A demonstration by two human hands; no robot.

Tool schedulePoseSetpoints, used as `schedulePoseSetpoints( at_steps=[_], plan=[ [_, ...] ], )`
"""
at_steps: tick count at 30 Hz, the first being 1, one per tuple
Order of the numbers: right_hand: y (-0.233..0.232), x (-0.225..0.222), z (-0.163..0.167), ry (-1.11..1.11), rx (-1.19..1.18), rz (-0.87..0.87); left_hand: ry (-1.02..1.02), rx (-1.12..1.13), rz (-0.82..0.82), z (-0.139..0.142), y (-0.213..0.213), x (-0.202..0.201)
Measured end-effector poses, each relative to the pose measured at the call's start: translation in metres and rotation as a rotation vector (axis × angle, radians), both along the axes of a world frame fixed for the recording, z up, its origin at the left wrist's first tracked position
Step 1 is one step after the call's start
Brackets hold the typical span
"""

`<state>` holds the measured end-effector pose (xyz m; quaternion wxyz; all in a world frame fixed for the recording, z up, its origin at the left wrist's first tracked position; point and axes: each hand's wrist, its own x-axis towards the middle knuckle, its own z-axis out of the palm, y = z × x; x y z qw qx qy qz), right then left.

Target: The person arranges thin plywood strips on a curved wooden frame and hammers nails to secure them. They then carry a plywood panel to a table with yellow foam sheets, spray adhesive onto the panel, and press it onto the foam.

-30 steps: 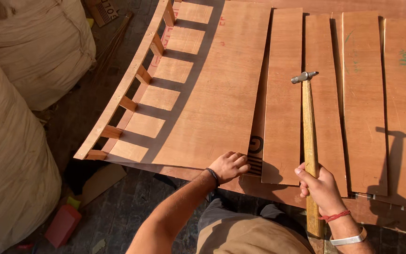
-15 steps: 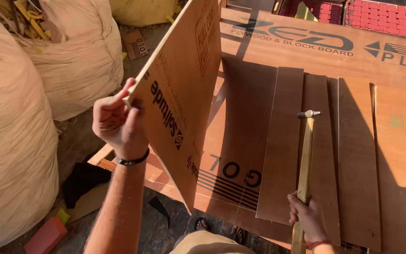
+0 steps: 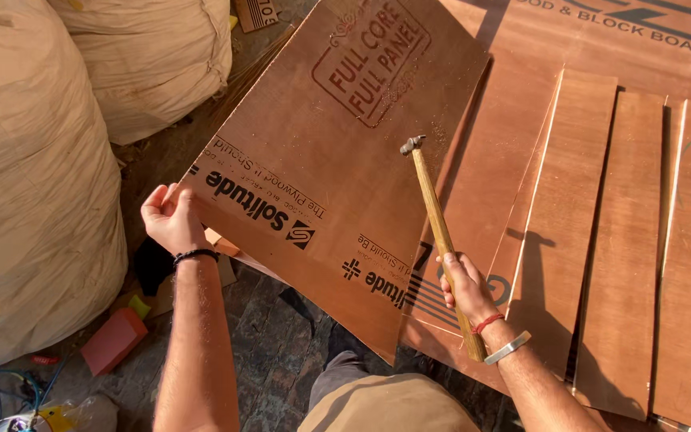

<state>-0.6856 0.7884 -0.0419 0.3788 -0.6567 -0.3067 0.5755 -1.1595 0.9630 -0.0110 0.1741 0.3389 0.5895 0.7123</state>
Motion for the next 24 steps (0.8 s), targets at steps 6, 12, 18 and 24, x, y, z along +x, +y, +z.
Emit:
schedulePoseSetpoints(
  at_steps=[6, 12, 18, 24],
  plan=[
    [0.05, -0.079, -0.006, -0.076, 0.091, -0.056, 1.115, -0.381, -0.253, 0.019, 0.022, 0.025],
    [0.07, -0.107, -0.002, -0.57, 0.079, 0.037, 1.276, -0.674, -0.586, -0.002, 0.038, 0.067],
    [0.062, -0.121, 0.006, -0.424, 0.081, -0.118, 1.26, -0.665, -0.559, -0.008, 0.029, 0.06],
    [0.059, -0.128, -0.007, -0.233, -0.122, -0.193, 1.232, -0.575, -0.563, -0.015, 0.024, 0.064]
  ],
)
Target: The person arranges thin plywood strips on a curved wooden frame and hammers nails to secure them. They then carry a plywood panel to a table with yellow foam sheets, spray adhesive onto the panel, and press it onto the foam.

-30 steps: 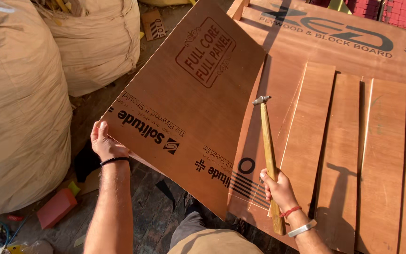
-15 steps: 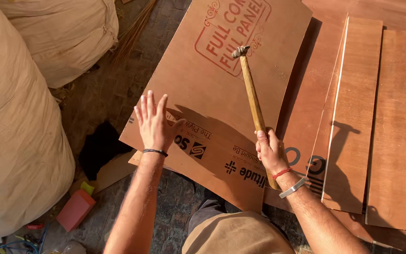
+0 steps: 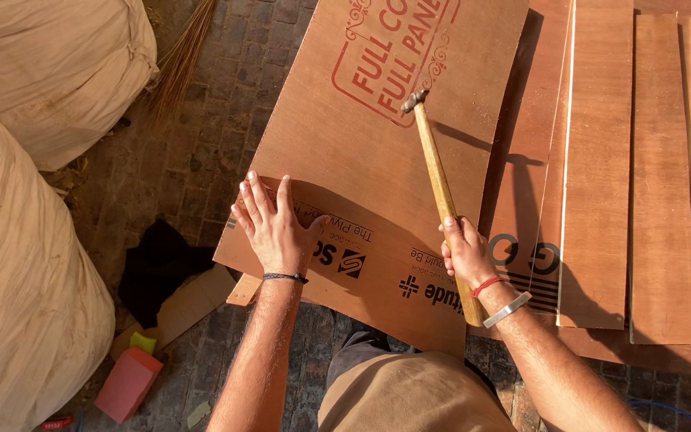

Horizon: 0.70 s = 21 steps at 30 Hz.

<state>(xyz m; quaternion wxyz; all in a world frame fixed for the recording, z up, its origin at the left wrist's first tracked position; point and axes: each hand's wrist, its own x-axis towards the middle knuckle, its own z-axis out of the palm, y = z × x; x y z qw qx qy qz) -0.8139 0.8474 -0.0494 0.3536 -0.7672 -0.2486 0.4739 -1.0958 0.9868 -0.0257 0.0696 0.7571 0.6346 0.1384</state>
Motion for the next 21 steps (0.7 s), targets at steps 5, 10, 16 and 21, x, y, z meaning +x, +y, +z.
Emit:
schedulePoseSetpoints(
  at_steps=[5, 10, 16, 21],
  plan=[
    [-0.01, -0.006, -0.01, -0.022, 0.028, 0.025, -0.023, 0.003, -0.002, 0.002, -0.003, -0.003],
    [-0.017, -0.009, -0.01, -0.003, 0.082, 0.003, -0.008, 0.005, -0.007, 0.005, -0.006, -0.001],
    [-0.041, 0.009, -0.005, 0.129, -0.032, -0.014, 0.005, -0.008, -0.016, 0.007, -0.017, 0.001],
    [-0.137, 0.051, -0.002, 0.144, 0.087, -0.195, -0.178, 0.137, -0.215, 0.005, -0.062, 0.042]
  ],
)
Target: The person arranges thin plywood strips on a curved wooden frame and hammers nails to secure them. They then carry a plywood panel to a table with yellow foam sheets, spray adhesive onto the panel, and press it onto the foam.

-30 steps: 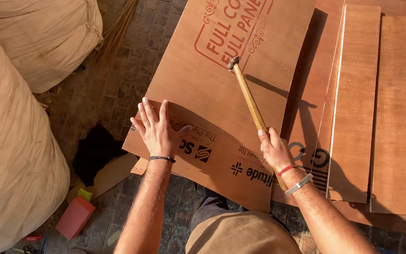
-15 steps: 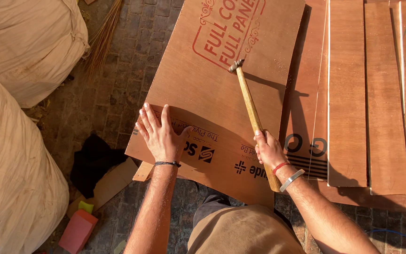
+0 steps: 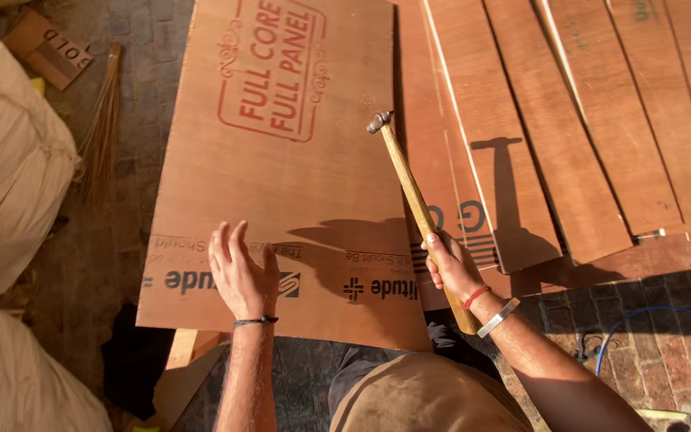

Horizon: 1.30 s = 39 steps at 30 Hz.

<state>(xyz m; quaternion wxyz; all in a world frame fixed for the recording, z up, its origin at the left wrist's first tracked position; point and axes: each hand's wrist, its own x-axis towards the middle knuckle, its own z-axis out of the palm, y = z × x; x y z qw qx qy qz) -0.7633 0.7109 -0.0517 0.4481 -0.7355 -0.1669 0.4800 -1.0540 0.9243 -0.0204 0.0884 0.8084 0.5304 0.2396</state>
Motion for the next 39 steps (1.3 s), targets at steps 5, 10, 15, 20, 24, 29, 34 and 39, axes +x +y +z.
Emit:
schedulePoseSetpoints(
  at_steps=[5, 10, 15, 20, 24, 29, 34, 39],
  plan=[
    [-0.115, 0.069, -0.011, -0.048, -0.025, -0.255, -0.13, -0.323, -0.449, -0.028, -0.1, 0.127],
    [-0.188, 0.149, -0.022, 0.044, 0.041, -0.384, -0.013, -0.473, -0.607, -0.065, -0.233, 0.31],
    [-0.239, 0.213, -0.019, -0.029, 0.079, -0.198, 0.176, -0.588, -0.135, -0.095, -0.294, 0.442],
    [-0.273, 0.249, -0.021, -0.125, 0.296, -0.069, 0.053, -0.634, -0.035, -0.081, -0.284, 0.451],
    [-0.254, 0.265, -0.03, 0.012, 0.176, -0.046, -0.452, -0.692, -0.128, -0.067, -0.25, 0.391],
    [-0.18, 0.265, -0.026, 0.133, -0.037, -0.023, -0.451, -0.974, 0.151, -0.08, -0.211, 0.332],
    [-0.108, 0.26, -0.032, -0.04, -0.031, 0.134, -0.11, -0.409, -0.065, -0.1, -0.212, 0.333],
    [-0.068, 0.264, -0.052, -0.546, 0.122, 0.267, 0.376, -0.562, -0.39, -0.103, -0.207, 0.352]
  ],
)
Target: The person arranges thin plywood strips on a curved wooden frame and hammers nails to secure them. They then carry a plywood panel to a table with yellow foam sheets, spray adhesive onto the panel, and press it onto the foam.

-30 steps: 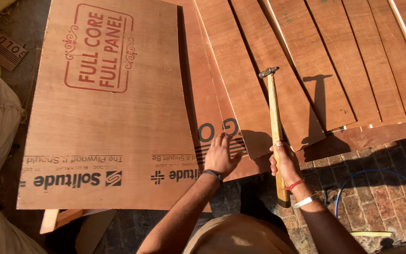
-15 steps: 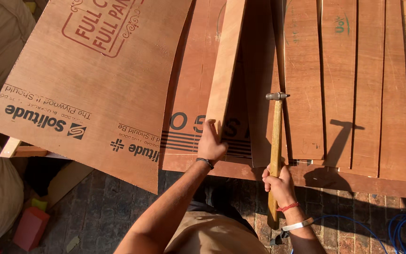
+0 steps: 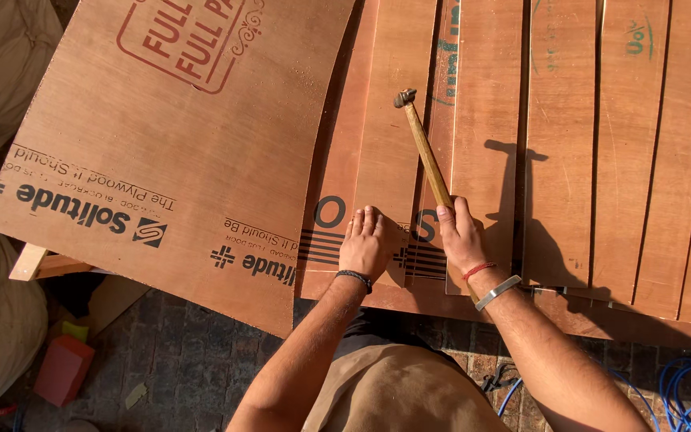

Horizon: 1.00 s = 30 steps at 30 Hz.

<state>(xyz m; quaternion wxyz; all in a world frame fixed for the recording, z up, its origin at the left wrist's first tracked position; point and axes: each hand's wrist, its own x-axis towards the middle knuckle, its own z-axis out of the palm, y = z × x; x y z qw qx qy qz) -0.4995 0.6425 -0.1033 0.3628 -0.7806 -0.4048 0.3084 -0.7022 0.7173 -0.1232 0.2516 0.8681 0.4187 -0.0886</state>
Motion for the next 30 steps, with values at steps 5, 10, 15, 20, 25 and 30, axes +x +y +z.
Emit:
schedulePoseSetpoints(
  at_steps=[5, 10, 15, 20, 25, 30],
  plan=[
    [0.021, -0.001, -0.009, 0.413, -0.419, -0.087, 0.126, -0.028, -0.1, -0.004, 0.005, 0.004],
    [0.017, -0.006, -0.018, 0.141, -0.157, -0.042, 0.186, 0.004, -0.147, -0.024, 0.003, 0.002],
    [0.011, -0.009, -0.003, -0.124, -0.422, 0.023, 0.212, 0.099, -0.208, -0.036, 0.0, 0.003],
    [0.012, -0.014, 0.016, -0.12, -0.6, 0.037, 0.301, -0.08, -0.234, -0.034, -0.005, 0.002],
    [0.008, -0.019, 0.004, -0.157, -0.551, 0.074, 0.291, 0.163, -0.286, -0.036, -0.009, -0.003],
    [-0.033, -0.014, -0.004, 0.06, -0.157, -0.078, 0.022, 0.013, -0.049, -0.01, -0.023, 0.0]
  ],
)
